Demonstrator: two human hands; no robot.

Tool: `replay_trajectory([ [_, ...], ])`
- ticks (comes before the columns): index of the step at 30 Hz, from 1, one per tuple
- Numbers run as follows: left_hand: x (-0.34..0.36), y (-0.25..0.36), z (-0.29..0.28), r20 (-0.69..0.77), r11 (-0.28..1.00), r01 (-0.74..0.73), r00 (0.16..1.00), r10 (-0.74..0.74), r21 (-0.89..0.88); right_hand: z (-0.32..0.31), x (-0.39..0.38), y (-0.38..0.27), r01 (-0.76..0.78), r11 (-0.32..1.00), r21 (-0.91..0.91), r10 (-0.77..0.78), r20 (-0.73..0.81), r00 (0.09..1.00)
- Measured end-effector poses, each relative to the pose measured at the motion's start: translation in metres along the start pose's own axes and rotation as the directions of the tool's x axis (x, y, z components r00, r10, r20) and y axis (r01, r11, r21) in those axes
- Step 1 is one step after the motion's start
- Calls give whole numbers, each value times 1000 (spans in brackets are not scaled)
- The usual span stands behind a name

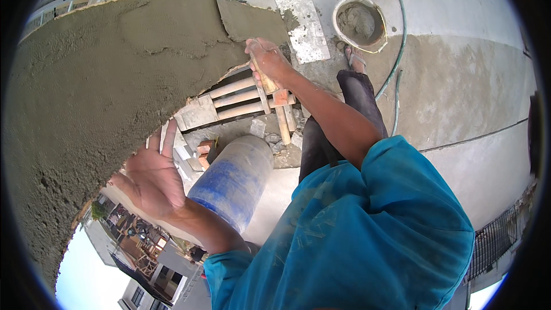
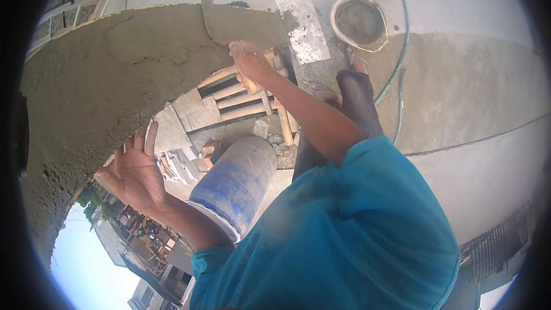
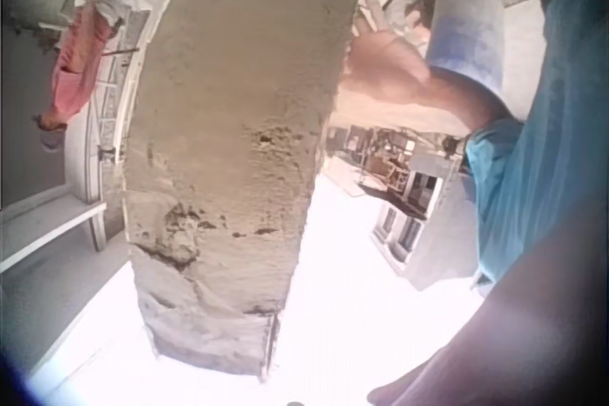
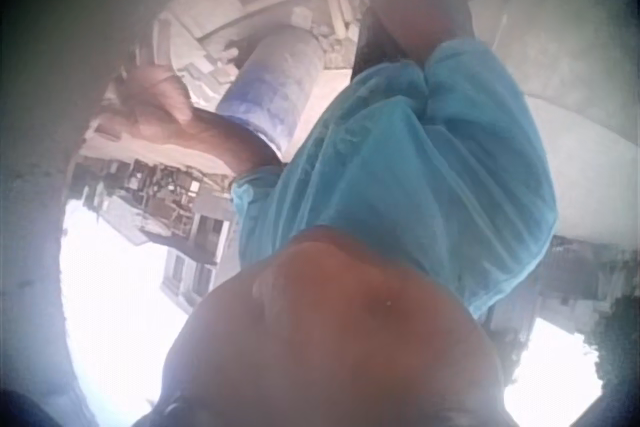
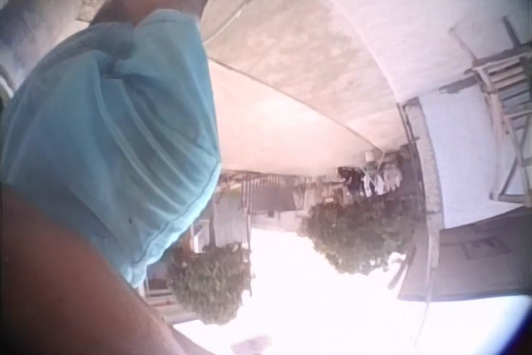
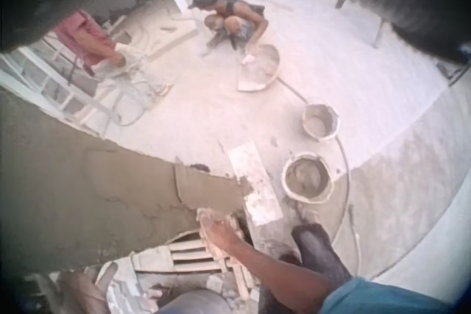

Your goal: The person scoops wet cement from a bucket with a trowel and applies it to a vertical wall surface, smoothing it with a wooden float. The person walks to a pile of scrap wood, selects a piece, and returns to continue smoothing the cement.

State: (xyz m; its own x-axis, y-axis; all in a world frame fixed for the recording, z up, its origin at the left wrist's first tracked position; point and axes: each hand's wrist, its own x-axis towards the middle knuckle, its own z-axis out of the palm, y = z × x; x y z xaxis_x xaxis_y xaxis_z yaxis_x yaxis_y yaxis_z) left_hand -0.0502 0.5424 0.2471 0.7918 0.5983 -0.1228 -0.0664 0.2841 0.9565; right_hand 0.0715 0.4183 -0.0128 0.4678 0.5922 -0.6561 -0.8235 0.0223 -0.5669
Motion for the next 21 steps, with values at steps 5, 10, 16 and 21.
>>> replay_trajectory([
  [5,-2,-3,-8,-34,1000,-15,999,15,-23,30,-49,-52,199,977,-76,-186,154,970],
  [10,-1,-2,-8,-16,986,22,1000,-25,-168,55,-94,-66,391,915,-95,-356,264,896],
  [16,-1,-3,-16,-36,984,19,999,-26,-178,41,-99,-27,491,838,-238,-473,132,871],
  [21,-2,-1,-11,-44,992,3,999,-9,-123,-19,-20,27,83,995,56,-85,28,996],
])
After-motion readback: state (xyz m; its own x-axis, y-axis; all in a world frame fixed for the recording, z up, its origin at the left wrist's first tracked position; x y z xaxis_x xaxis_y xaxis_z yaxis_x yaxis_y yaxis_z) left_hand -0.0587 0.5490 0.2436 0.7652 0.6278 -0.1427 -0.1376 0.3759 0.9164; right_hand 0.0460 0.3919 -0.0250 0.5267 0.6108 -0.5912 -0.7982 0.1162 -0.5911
